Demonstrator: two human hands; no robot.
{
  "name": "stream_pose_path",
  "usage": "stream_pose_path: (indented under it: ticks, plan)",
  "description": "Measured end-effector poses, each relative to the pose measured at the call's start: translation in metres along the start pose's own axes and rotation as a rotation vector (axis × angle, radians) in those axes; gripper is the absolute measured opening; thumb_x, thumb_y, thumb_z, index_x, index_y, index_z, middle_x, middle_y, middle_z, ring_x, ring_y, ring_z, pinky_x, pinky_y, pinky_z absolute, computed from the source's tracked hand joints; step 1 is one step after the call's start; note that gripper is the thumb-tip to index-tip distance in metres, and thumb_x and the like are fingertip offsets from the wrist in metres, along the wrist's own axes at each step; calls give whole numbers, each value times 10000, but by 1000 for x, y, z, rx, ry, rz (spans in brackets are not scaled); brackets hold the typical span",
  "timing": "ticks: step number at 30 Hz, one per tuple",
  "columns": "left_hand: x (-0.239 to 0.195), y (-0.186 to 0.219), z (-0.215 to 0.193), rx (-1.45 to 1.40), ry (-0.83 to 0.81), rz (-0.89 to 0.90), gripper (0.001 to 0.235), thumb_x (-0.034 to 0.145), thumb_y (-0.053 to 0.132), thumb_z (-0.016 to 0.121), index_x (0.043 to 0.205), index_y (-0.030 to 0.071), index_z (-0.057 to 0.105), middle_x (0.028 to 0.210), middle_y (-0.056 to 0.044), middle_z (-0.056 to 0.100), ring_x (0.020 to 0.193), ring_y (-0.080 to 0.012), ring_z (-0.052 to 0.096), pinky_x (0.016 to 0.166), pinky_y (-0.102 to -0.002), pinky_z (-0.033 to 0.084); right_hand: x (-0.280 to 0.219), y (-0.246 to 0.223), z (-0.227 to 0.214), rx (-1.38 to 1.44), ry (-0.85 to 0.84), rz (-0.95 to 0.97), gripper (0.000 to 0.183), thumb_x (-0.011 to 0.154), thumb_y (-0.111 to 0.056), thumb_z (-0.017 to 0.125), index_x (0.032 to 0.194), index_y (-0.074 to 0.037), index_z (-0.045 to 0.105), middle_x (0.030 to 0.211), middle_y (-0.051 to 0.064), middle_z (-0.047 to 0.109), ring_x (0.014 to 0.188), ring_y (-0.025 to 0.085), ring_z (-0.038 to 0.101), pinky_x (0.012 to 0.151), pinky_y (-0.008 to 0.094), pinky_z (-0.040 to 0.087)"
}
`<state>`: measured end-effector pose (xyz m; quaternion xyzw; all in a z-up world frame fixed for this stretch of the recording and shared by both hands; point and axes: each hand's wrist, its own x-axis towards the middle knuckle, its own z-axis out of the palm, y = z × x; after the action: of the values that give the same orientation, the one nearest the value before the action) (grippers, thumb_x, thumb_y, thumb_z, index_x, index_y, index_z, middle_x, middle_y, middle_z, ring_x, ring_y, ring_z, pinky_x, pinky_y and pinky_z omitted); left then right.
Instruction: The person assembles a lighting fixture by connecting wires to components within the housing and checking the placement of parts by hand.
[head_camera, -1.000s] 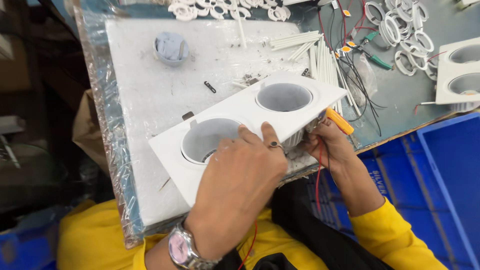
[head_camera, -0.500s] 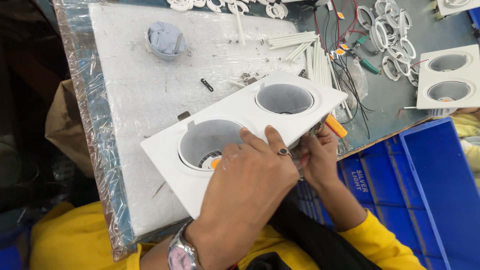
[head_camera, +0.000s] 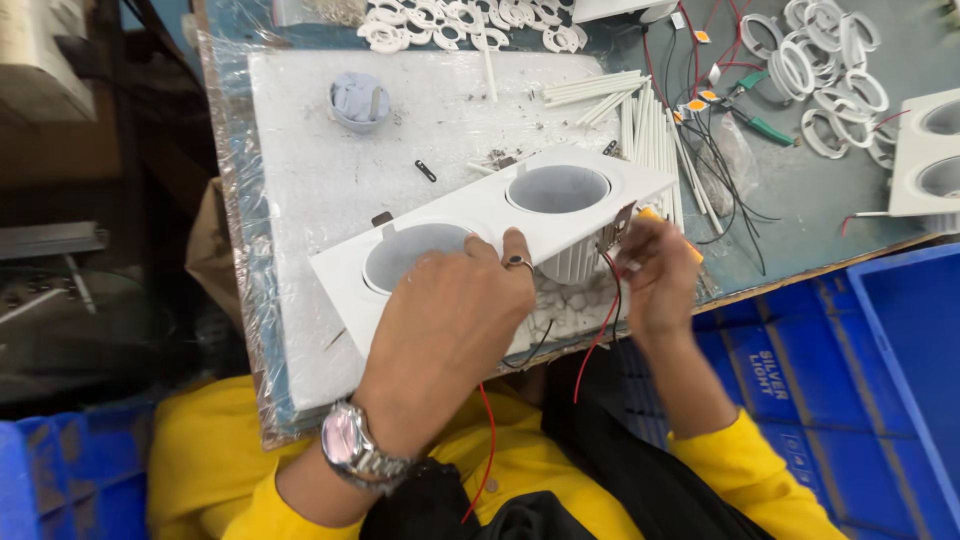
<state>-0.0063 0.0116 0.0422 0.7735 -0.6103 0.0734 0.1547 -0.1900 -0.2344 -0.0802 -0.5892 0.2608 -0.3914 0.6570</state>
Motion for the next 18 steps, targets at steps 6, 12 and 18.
stream_pose_path:
  ticks: [6, 12, 18]
  plan:
    - [-15, -39, -12, -256, 309, -166, 674, 845, 613, 748, 1116, -2, 705, 782, -147, 744, 632, -246, 698, 568, -382, 536, 79, -67, 10, -252, -245, 309, 747, 941, -633, 462, 1468, -104, 491, 1315, 49, 603, 1037, 181, 607, 775, 380, 512]
    - [-44, -82, 28, -984, -215, -1048, 832, 859, 620, 558, 1513, 120, 445, 1033, -258, 765, 683, -330, 735, 603, -423, 607, 85, -87, 25, -318, -489, 546, 792, 837, -388, 603, 1548, -84, 434, 1339, 140, 574, 1142, 260, 605, 938, 519, 524]
    - [-82, 15, 64, -1705, 625, -660, 759, 1011, 149, 545, 1628, 214, 108, 1603, -164, 334, 1337, -243, 527, 1046, -379, 537, 33, -81, -19, 2, -507, 304, 806, 908, -142, 617, 1645, 21, 336, 1611, 173, 450, 1447, 293, 464, 1208, 465, 357]
